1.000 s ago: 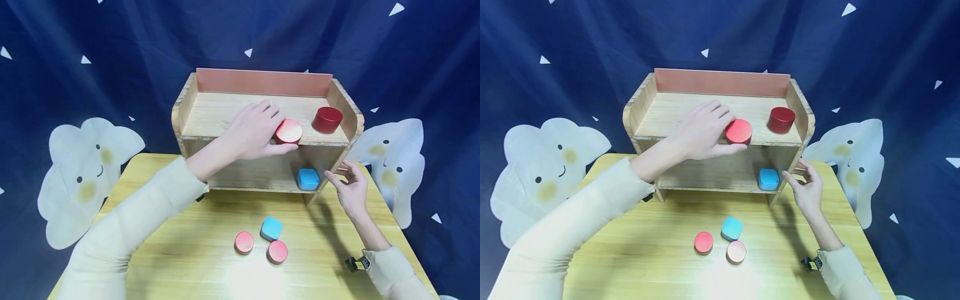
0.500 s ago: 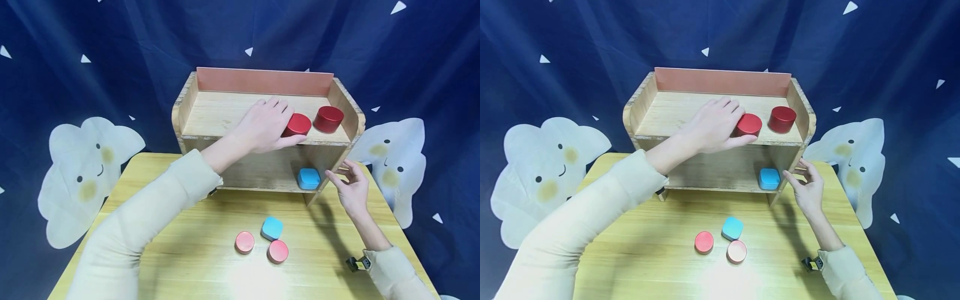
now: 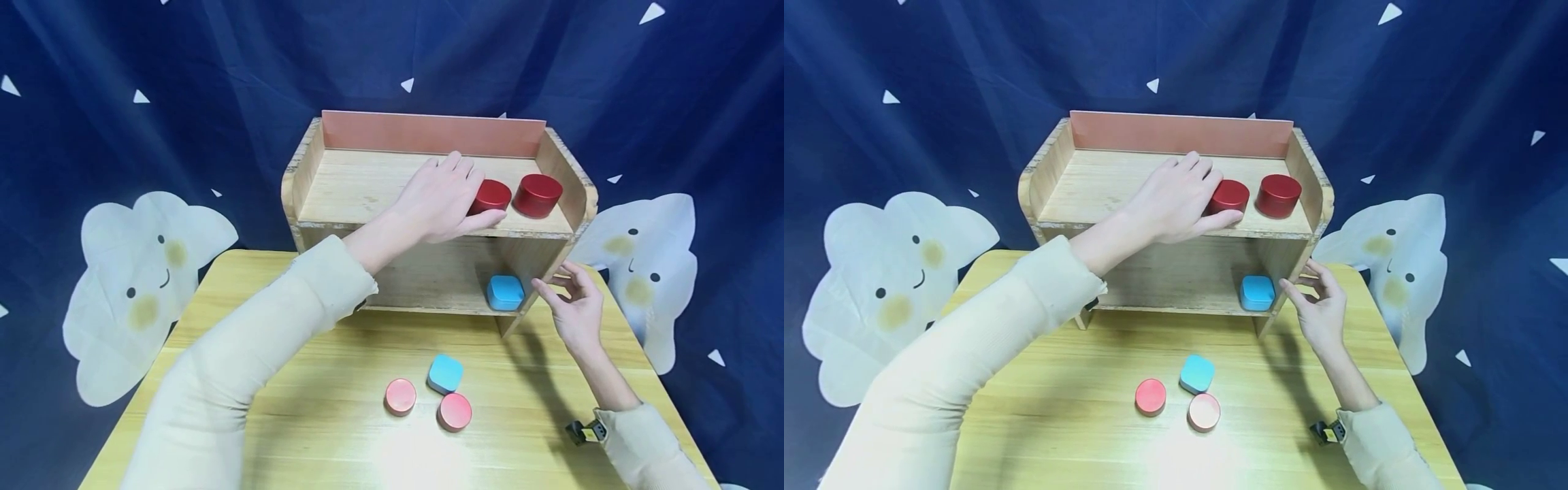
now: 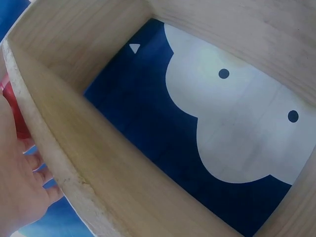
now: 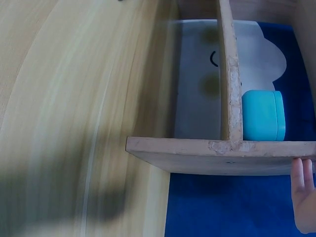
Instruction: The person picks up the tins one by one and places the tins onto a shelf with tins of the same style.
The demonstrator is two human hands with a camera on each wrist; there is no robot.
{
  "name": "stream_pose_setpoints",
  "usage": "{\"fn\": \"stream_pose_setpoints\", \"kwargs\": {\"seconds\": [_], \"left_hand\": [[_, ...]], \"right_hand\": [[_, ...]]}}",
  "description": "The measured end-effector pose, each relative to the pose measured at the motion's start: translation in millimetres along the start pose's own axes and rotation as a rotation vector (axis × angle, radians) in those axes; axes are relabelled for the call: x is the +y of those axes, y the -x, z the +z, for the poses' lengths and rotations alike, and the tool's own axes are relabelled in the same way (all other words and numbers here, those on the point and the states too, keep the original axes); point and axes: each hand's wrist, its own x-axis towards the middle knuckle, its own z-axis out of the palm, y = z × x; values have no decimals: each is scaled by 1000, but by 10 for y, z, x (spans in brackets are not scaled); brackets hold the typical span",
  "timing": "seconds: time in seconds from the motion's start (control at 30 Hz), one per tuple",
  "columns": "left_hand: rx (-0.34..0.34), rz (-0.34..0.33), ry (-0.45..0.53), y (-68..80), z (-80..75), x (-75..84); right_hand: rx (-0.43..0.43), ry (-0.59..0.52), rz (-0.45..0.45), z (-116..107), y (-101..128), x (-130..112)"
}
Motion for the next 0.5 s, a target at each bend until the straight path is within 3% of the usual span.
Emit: {"fn": "stream_pose_setpoints", "kwargs": {"seconds": [0.5], "left_hand": [[16,-14,-33,-131,40,-8]], "right_hand": [[-16,-16,-10,-19,-14,29]]}}
